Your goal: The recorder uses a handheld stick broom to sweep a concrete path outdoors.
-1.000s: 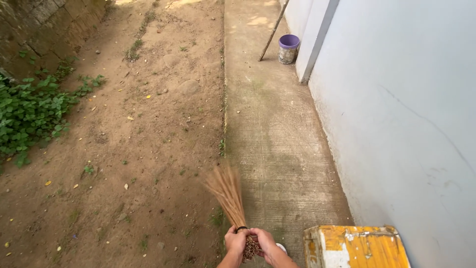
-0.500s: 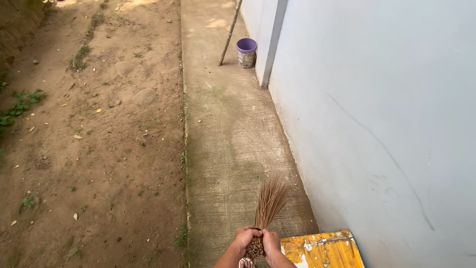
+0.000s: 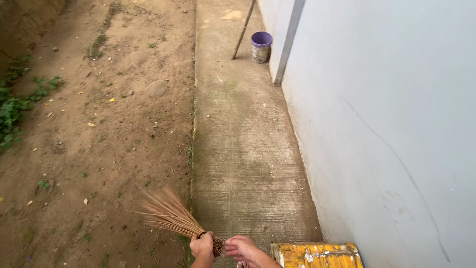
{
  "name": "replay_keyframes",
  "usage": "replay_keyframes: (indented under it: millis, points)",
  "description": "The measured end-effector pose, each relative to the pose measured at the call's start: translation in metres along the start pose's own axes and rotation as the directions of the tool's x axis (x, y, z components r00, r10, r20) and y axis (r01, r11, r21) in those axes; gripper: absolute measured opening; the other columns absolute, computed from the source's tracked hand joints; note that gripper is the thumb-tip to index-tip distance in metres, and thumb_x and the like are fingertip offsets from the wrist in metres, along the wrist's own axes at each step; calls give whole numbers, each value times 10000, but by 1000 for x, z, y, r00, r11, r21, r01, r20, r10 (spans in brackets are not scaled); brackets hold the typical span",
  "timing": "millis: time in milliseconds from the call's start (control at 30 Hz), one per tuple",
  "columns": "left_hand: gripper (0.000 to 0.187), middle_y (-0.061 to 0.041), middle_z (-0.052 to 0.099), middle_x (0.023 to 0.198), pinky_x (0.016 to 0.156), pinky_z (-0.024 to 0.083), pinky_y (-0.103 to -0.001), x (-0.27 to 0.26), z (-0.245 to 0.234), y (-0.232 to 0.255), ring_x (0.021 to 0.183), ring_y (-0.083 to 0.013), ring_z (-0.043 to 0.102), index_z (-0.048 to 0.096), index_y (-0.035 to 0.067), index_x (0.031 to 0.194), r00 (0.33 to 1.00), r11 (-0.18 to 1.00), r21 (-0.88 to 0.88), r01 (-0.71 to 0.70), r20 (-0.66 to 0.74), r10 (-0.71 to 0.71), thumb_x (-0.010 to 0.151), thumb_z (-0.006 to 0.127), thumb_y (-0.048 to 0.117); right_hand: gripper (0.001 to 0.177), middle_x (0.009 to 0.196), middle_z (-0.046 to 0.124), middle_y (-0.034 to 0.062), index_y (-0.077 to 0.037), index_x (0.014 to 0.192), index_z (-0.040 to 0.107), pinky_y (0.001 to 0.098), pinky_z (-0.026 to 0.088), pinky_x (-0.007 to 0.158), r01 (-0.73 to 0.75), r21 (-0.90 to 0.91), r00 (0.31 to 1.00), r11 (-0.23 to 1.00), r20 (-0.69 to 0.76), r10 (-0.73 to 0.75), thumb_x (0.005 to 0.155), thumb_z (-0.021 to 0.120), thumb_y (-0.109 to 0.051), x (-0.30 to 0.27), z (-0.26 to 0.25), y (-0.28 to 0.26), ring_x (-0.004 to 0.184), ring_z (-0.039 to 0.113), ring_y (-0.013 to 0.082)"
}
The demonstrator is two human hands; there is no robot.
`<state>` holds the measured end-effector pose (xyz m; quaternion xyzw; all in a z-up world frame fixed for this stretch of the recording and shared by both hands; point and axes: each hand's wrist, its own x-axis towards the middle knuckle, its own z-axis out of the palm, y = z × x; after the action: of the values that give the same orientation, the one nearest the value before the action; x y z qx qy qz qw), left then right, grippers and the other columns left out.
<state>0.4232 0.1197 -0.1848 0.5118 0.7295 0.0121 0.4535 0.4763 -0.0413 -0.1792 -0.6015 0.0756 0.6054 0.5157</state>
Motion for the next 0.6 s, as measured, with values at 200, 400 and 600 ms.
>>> replay_keyframes:
  millis: [200, 400, 600]
  points:
    - [684, -156, 733, 1217, 939, 532, -413, 11, 5, 6, 1060, -312, 713, 659, 131, 1374, 1000, 985, -170, -9, -15, 6, 723, 864, 175, 407, 1327, 725, 140, -64, 1222, 632, 348, 617, 977, 167, 34, 968, 985, -195, -157, 902, 541, 170, 23, -17, -12, 1170, 738, 235]
    - [582, -203, 784, 1033, 753, 582, -367, -15, 83, -16, 832, -265, 743, 678, -59, 1282, 905, 896, -437, -80, 344, 249, 722, 790, 55, 258, 1070, 774, 131, -92, 1089, 553, 393, 615, 697, 146, 169, 913, 975, -402, -67, 916, 619, 88, 9, -45, -16, 861, 721, 239]
    - [586, -181, 775, 1067, 807, 621, -377, -68, 86, 12, 889, -259, 765, 614, -29, 1317, 675, 950, -310, 45, 710, 199, 752, 764, 15, 212, 833, 748, 122, -35, 1034, 615, 418, 584, 574, 417, 13, 779, 909, -520, -350, 870, 664, 88, 76, -127, 42, 731, 717, 257]
